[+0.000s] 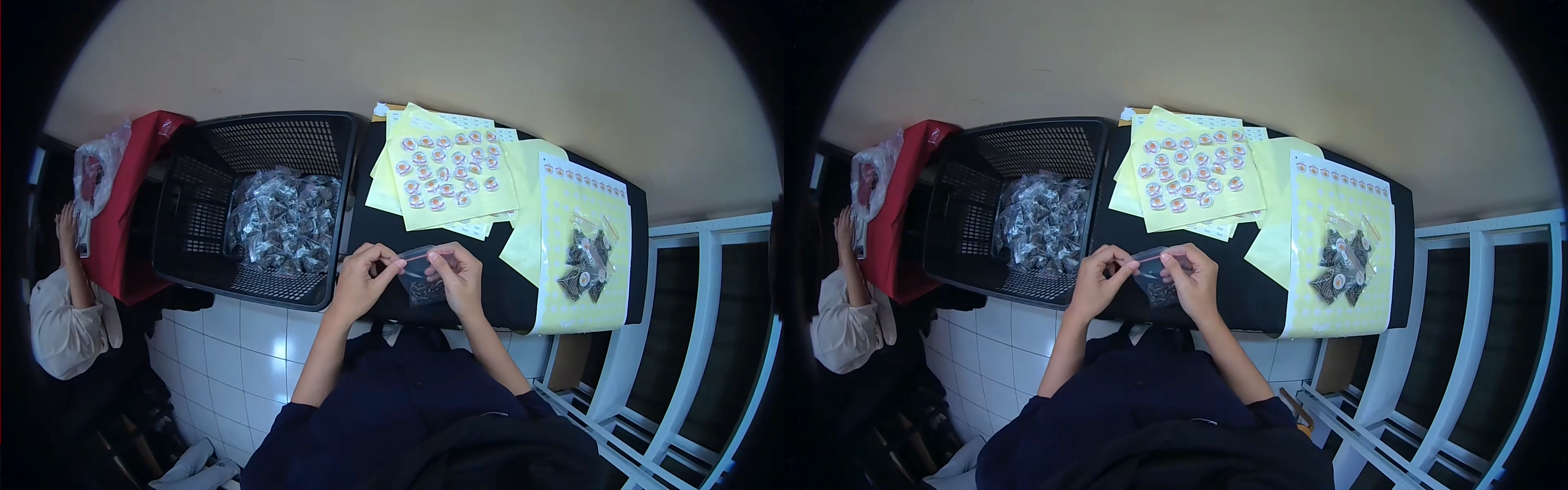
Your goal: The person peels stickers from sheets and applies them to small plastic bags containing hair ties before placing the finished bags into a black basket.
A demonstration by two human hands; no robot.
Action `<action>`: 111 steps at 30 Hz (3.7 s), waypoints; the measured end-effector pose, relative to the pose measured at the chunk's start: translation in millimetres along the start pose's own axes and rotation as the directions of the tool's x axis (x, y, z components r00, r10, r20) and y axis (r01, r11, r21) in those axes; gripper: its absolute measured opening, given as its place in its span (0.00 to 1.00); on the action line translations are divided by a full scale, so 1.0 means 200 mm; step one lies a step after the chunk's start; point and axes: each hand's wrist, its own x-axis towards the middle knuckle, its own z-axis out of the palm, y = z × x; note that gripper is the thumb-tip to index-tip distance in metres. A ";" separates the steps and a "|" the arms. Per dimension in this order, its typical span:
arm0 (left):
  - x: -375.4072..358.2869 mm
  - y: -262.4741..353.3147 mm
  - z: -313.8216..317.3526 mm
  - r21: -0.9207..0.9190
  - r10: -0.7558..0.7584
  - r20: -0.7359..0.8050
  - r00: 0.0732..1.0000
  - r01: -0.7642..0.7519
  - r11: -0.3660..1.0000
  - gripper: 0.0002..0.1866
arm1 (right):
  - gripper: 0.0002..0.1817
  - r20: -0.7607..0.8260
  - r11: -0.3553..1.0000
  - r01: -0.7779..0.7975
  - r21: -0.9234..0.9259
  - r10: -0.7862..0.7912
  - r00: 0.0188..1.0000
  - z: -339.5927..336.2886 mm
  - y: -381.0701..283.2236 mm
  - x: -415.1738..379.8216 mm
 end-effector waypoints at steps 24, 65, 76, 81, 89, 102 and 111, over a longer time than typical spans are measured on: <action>0.35 -0.12 0.14 0.492 0.094 -0.136 0.986 -0.015 0.870 0.26 | 0.29 -0.335 0.442 -0.239 -0.864 -0.152 0.930 -0.54 -0.04 0.45; 0.29 -0.26 0.01 0.601 0.262 -0.167 0.951 -0.113 0.791 0.20 | 0.19 0.139 0.539 0.333 -0.774 -0.369 0.919 0.04 0.11 0.35; 0.30 -0.30 0.03 0.548 0.326 -0.189 0.926 -0.176 0.818 0.21 | 0.19 0.083 0.527 0.340 -0.779 -0.450 0.889 0.08 0.22 0.35; 0.30 -0.30 0.03 0.537 0.315 -0.167 0.934 -0.181 0.824 0.20 | 0.14 0.022 0.622 0.322 -0.714 -0.440 0.898 0.09 0.19 0.35; 0.30 -0.30 0.03 0.528 0.292 -0.152 0.944 -0.172 0.832 0.21 | 0.09 -0.025 0.645 0.260 -0.719 -0.397 0.917 0.12 0.13 0.38; 0.27 -0.30 -0.01 0.544 0.345 -0.155 0.926 -0.212 0.812 0.21 | 0.05 -0.112 0.892 0.293 -0.345 -0.349 0.930 0.04 0.13 0.44; -0.01 -0.16 0.04 0.485 0.093 0.022 0.995 -0.092 0.870 0.24 | 0.28 -0.126 0.861 0.037 -0.507 -0.117 0.985 0.01 0.06 0.01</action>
